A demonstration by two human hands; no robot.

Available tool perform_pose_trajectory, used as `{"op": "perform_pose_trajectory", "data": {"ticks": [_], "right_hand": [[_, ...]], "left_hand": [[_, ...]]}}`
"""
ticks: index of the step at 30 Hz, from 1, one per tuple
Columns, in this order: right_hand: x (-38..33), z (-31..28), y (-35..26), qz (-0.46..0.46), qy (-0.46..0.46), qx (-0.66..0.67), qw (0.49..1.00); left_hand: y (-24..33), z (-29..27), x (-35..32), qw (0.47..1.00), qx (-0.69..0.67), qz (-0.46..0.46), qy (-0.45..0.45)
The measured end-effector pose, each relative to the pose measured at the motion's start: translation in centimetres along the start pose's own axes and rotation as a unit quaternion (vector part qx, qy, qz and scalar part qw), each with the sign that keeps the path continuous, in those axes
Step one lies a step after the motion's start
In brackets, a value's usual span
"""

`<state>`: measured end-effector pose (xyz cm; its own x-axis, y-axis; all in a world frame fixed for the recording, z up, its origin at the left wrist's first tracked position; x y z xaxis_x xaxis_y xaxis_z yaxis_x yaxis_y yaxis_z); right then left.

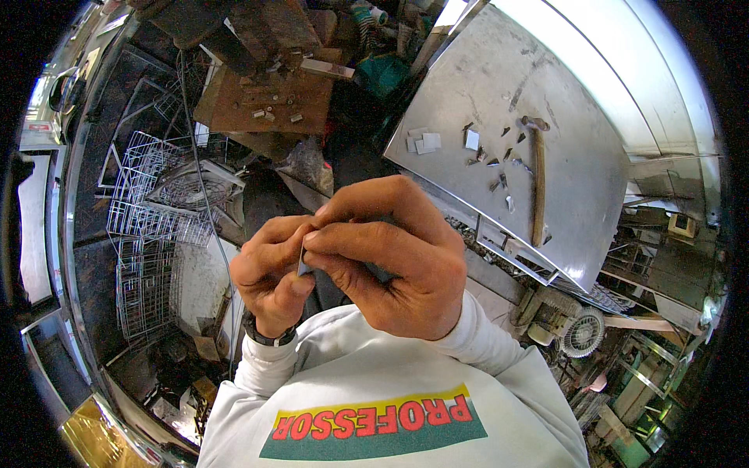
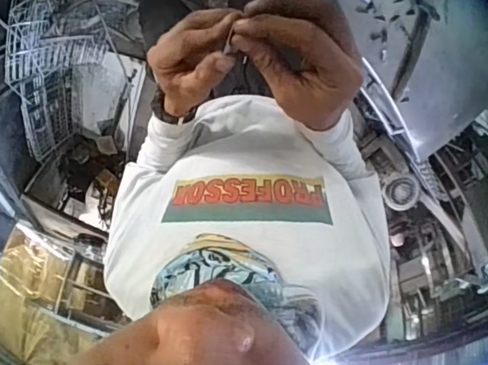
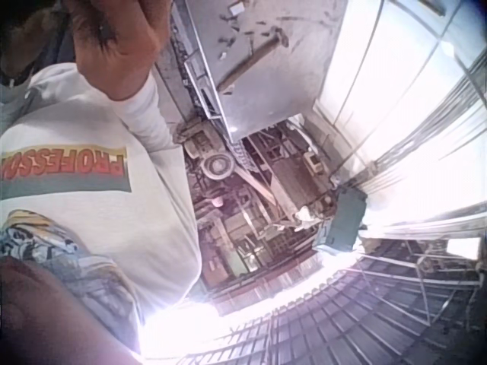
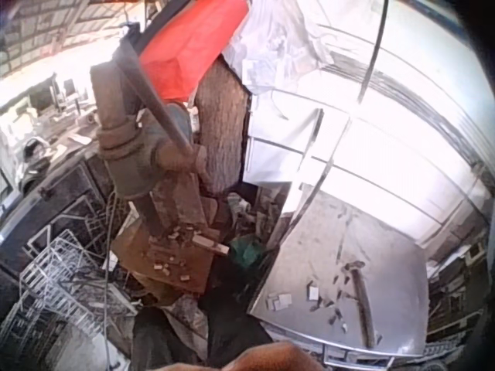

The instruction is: The person sits on the floor in a workshop and repeatedly picks up small metal pieces from a nearby surface, turns them over in their hands, and places them back down. The person handles the pieces one at a time without using any tools.

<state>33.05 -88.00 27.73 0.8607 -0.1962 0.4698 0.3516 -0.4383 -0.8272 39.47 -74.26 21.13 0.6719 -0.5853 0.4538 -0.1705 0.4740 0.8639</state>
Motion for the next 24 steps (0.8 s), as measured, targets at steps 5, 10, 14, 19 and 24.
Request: {"op": "perform_pose_trajectory", "data": {"ticks": [5,10,14,19,24], "right_hand": [[0.0,0.1,0.0,0.008,-0.018,-0.010,1.000],[-0.2,0.3,0.4,0.016,-0.019,-0.015,1.000],[-0.3,0.5,0.6,0.032,-0.013,0.001,0.999],[-0.3,0.8,1.1,0.029,-0.013,0.041,0.999],[-0.6,0.7,1.4,0.060,0.017,0.065,0.996]], "left_hand": [[1.5,-0.1,0.6,0.996,0.084,0.026,-0.012],[1.5,0.0,0.4,0.991,0.134,-0.006,-0.012],[1.1,0.0,0.0,0.991,0.130,-0.008,0.006],[-1.3,-0.3,-1.4,0.994,-0.057,-0.054,0.071],[-3.2,0.0,-2.5,0.963,-0.214,-0.112,0.117]]}}
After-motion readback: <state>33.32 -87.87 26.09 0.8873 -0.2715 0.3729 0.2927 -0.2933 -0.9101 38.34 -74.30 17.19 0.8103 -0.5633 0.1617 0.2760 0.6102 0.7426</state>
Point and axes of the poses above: each hand's wrist, its own x-axis towards the middle knuckle, its own z-axis out of the palm, y = z × x, the point moved 10 cm from there along x, towards the middle knuckle, and after that the axes turned 5 degrees about -y, right-handed, at the moved point
